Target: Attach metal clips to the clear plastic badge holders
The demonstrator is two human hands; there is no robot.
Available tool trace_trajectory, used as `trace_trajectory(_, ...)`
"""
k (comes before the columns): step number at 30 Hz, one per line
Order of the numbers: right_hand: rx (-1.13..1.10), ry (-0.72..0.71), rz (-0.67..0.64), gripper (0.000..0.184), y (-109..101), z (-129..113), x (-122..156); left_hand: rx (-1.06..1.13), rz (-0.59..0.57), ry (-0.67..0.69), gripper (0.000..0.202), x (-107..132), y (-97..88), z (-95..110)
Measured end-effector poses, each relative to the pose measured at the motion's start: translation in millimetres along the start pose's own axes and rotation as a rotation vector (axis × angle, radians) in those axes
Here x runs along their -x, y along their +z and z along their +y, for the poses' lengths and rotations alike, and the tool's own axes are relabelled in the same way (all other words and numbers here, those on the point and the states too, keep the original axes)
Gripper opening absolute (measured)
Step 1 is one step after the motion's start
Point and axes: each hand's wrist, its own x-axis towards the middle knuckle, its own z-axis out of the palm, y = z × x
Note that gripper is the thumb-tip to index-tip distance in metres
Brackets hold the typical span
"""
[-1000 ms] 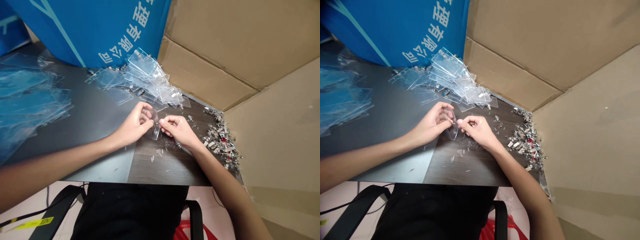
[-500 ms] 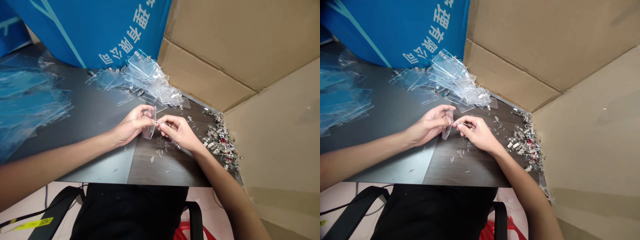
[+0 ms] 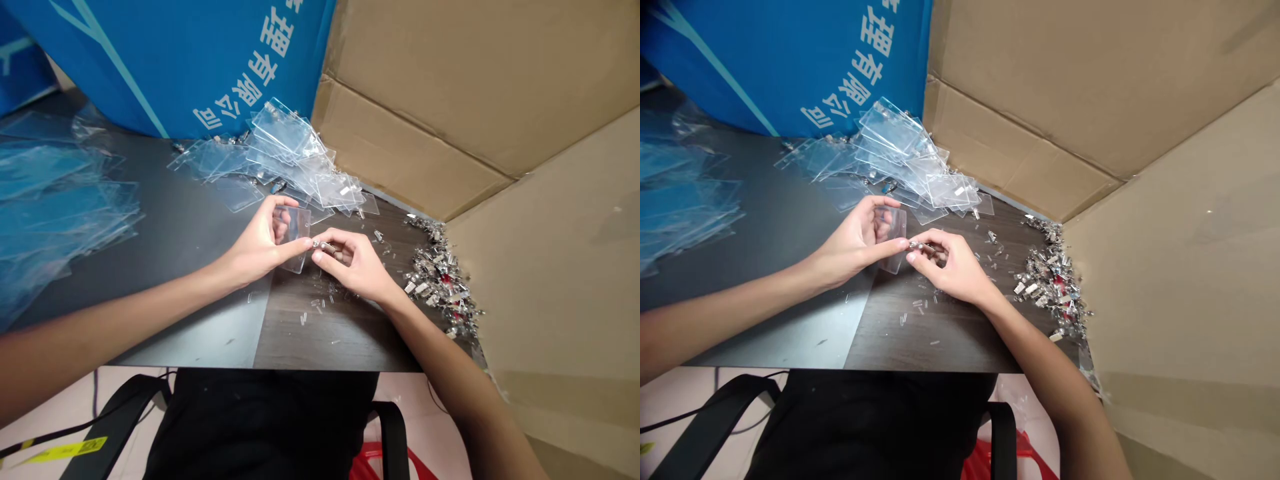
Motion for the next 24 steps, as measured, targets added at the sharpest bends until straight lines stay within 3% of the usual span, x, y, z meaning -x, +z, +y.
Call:
trace_trajectory(6, 0.070, -0.064, 0.044, 0.039, 0, 1, -1, -0.079, 0.015, 0.032, 0.070, 3, 1.2, 0)
trace_trajectory(16, 0.276, -0.172, 0.103, 0.020, 1, -3, 1, -0.087, -0.021, 0.054, 0.060, 5, 1.3, 5)
trace_trajectory(21, 0.276, -0.099, 0.163, 0.019, -3, 3, -5, -0.160, -0.064, 0.047, 0.028, -11, -17.1, 12)
trace_trajectory(24, 0.324, -0.054, 0.227, 0.021, -6, 9, -8, -0.408, -0.117, 0.096, 0.031, -26, -35.2, 22)
